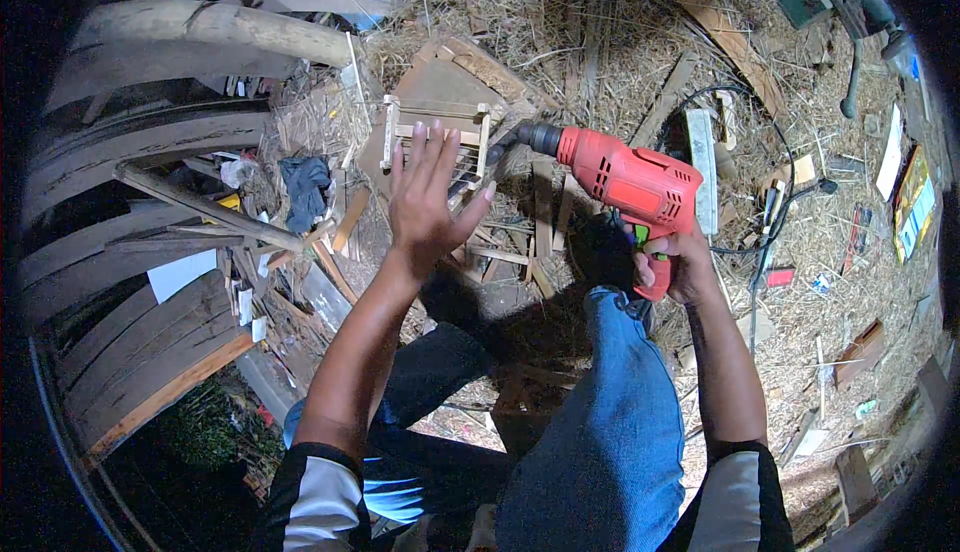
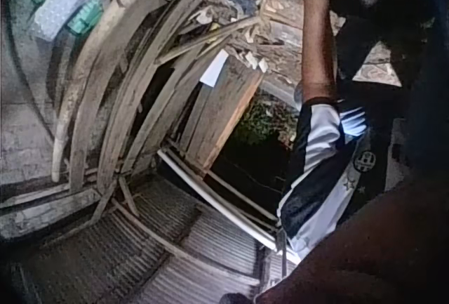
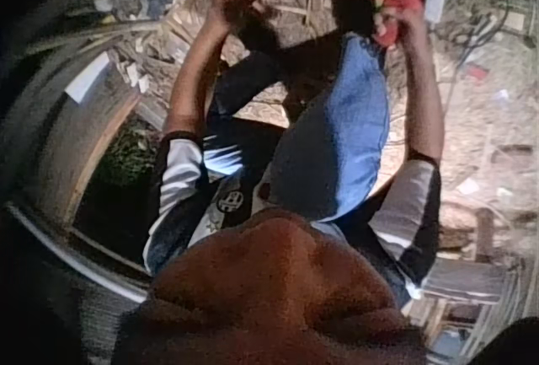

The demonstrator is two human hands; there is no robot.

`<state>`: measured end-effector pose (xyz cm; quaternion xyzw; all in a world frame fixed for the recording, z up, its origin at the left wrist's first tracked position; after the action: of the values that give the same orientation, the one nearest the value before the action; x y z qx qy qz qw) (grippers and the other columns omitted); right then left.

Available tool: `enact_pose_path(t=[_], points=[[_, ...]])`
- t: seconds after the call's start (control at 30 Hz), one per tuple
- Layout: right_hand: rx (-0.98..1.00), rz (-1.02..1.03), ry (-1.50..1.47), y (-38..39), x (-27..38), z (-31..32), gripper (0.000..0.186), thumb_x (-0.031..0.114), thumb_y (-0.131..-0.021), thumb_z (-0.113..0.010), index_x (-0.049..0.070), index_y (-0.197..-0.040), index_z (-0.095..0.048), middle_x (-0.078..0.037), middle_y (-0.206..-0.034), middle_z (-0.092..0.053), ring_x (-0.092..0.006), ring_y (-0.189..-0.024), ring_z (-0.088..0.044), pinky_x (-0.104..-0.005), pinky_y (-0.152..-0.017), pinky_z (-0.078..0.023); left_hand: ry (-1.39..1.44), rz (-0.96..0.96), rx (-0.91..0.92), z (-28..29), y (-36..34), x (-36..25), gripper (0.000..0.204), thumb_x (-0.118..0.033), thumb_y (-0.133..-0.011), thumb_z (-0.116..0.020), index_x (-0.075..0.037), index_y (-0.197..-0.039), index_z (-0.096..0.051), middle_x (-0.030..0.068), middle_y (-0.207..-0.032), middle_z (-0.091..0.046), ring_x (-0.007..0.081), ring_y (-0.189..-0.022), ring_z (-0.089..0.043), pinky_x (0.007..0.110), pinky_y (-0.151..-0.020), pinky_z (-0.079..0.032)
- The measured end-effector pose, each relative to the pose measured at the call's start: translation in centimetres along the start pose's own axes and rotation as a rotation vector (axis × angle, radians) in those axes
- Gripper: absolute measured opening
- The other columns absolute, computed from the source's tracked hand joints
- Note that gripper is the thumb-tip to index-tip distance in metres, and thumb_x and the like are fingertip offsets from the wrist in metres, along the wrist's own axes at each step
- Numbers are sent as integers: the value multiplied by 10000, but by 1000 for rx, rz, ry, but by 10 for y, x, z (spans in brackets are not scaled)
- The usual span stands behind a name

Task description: The person builds a small wooden model by hand and using a drill. They assemble thin wooden pieces to form a cage-like structure, then use a red power drill to secure a component on the side before continuing to add more wooden strips to the frame.

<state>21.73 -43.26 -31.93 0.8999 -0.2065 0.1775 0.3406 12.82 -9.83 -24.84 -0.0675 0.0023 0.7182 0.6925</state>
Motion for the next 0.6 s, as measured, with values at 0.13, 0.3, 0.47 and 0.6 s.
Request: enact_pose_path(t=[0.13, 0.3, 0.47, 0.6], points=[[-2, 11, 12, 0, 0, 1, 691, 87, -698, -590, -30, -1369, -474, -197, -1063, -666, -215, -518, -598, -335, -434, -498, 5, 2, -1, -1, -1, 0, 819, -347, -831, -794, 28, -1488, -477, 256, -1563, -437, 433, -1482, -369, 579, -1210, -235], [24, 22, -12, 1, 0, 1, 695, 86, -697, -587, -24, -1374, -472, -199, -1072, -664, -221, -513, -594, -339, -436, -500, -7, 11, -15, -4, 0, 2, 795, -386, -829, -780, 22, -1458, -514, 243, -1563, -443, 423, -1475, -384, 598, -1203, -239], [26, 12, -3, 0, -2, 3, 693, 85, -701, -592, -20, -1376, -472, -199, -1081, -662, -223, -521, -597, -342, -438, -501, -9, 10, -11, -3, -1, -1, 816, -345, -826, -795, 28, -1483, -485, 256, -1553, -451, 435, -1479, -375, 590, -1204, -241], [23, 26, -44, 0, -3, 1, 662, 73, -717, -607, -37, -1359, -492, -195, -1104, -667, -220, -513, -593, -333, -443, -498, -12, 2, -21, -2, -1, 0, 815, -347, -827, -794, 28, -1482, -486, 254, -1553, -452, 424, -1481, -378, 590, -1206, -238]])
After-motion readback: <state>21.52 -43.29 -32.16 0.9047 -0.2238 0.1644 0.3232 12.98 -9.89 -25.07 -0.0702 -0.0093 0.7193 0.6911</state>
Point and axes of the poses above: each hand's wrist, its own y-axis away from the middle knuckle, its own z-axis out of the back of the hand, x = y × z, the point moved 1 cm from there along -y, towards the middle knuckle
